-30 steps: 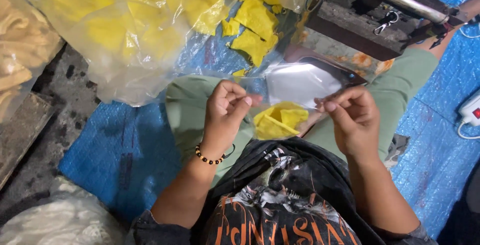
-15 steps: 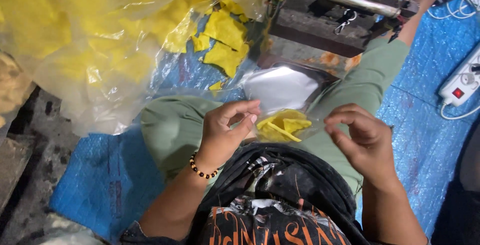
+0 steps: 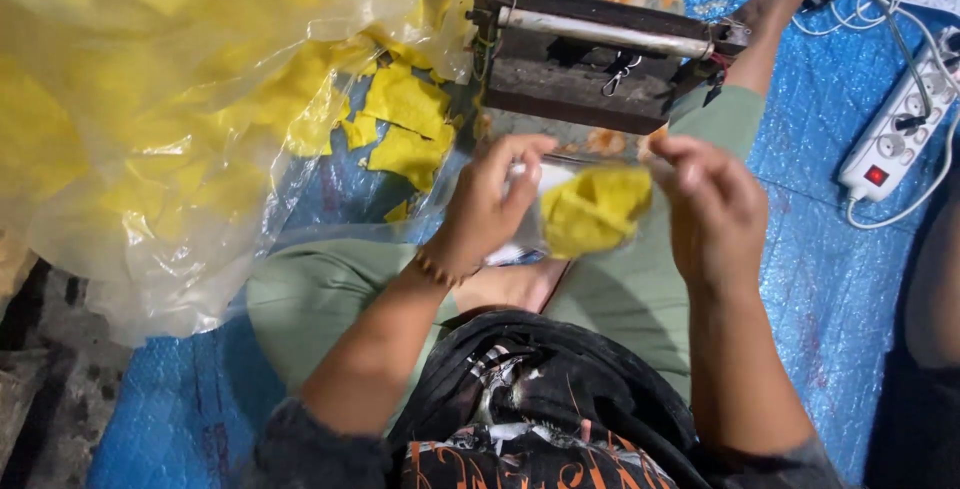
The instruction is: Packing yellow items into plastic bags and sealing them using a manual heat sealer.
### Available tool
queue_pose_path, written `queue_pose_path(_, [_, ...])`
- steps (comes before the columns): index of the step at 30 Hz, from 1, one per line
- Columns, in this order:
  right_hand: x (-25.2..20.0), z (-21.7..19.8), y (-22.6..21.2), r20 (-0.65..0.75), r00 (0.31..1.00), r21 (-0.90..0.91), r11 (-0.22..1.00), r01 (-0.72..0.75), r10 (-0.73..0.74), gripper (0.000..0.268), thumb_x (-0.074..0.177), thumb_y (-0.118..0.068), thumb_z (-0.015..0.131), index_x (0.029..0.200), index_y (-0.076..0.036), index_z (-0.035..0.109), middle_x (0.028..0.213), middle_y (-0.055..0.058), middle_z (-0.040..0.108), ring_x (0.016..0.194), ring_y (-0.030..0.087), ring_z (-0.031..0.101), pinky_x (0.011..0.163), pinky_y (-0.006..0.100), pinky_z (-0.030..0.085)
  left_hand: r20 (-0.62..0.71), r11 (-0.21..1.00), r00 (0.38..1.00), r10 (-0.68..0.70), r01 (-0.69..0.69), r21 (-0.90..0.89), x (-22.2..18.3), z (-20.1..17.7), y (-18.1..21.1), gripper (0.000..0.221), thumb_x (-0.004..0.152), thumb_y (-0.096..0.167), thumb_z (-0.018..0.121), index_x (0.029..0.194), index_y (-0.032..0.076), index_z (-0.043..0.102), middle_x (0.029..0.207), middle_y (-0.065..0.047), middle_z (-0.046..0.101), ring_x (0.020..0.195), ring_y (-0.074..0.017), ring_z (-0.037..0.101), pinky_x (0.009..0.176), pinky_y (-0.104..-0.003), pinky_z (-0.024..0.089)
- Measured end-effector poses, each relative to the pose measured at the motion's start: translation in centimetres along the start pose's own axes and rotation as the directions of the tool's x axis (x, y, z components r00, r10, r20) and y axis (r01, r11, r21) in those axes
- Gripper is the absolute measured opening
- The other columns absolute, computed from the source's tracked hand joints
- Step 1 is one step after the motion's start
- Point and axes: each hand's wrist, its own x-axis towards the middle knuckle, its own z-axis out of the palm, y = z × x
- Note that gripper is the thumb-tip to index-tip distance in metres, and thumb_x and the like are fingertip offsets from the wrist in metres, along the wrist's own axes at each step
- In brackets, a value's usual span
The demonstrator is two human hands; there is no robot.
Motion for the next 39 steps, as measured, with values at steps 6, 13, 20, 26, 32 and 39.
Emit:
queue_pose_path(6, [8.4,1.1,7.2,-0.328,0.882,0.411,0.891,-0.19,0.339,0.009,0.096,-0.013,0.072,0.103,-0.009,0.068,0.091,0.004,0.074,0.084,0.017,0.073,0.085,0.03,0.054,-0.223,0.667,0.799,-0.559,0.273,-0.694,7.4,5.6,-9.6,0.017,0.097,0.024,0.065,0.103,0.008,0.064,0.098,-0.012,0.076,0.092,-0.0228,0.076,0.078,-0.031,0.062])
queue_pose_path(13, [11.3,0.3,12.3,-0.505,0.799,0.37,0.918,-0.141,0.326,0.011,0.093,-0.011,0.074,0.097,-0.002,0.069,0.08,0.009,0.074,0.071,0.019,0.076,0.072,0.026,0.062,-0.192,0.532,0.695,-0.693,0.312,-0.787,9.7,6.1,-13.1,0.018,0.094,0.022,0.072,0.105,0.008,0.068,0.106,-0.013,0.076,0.097,-0.0273,0.076,0.086,-0.035,0.061])
queue_pose_path(20, [12.1,-0.4,13.7,-0.535,0.772,0.314,0.929,-0.195,0.343,0.012,0.091,-0.018,0.076,0.098,-0.01,0.071,0.079,0.006,0.077,0.07,0.021,0.079,0.064,0.026,0.058,-0.201,0.512,0.691,-0.694,0.278,-0.813,10.5,5.7,-13.9,0.009,0.091,0.02,0.074,0.093,0.011,0.072,0.094,-0.014,0.078,0.086,-0.0278,0.078,0.082,-0.035,0.062])
queue_pose_path(26, [11.6,0.6,12.3,-0.54,0.774,0.335,0.928,-0.164,0.332,0.013,0.09,-0.016,0.077,0.098,-0.008,0.071,0.077,0.007,0.075,0.068,0.021,0.078,0.067,0.028,0.058,-0.225,0.536,0.712,-0.665,0.245,-0.808,10.6,5.6,-12.8,0.01,0.091,0.018,0.074,0.093,0.009,0.072,0.094,-0.015,0.078,0.085,-0.0267,0.078,0.084,-0.033,0.061])
queue_pose_path(32, [9.5,0.4,10.8,-0.462,0.822,0.35,0.92,-0.176,0.334,0.016,0.094,-0.017,0.074,0.106,-0.008,0.07,0.094,0.008,0.076,0.085,0.021,0.076,0.082,0.033,0.06,-0.201,0.581,0.737,-0.646,0.303,-0.756,8.9,4.9,-8.8,0.02,0.094,0.027,0.073,0.102,0.009,0.071,0.103,-0.015,0.076,0.096,-0.0279,0.076,0.085,-0.038,0.061])
queue_pose_path(39, [2.3,4.9,0.0,0.197,0.756,-0.427,0.64,0.639,-0.624,0.032,0.105,-0.023,0.065,0.113,0.008,0.063,0.11,0.024,0.065,0.106,0.043,0.065,0.108,0.056,0.044,-0.386,0.994,0.921,0.046,-0.081,-0.074,0.3,4.0,-1.2,0.015,0.098,0.023,0.065,0.1,0.01,0.073,0.099,-0.009,0.077,0.091,-0.0249,0.076,0.076,-0.037,0.062])
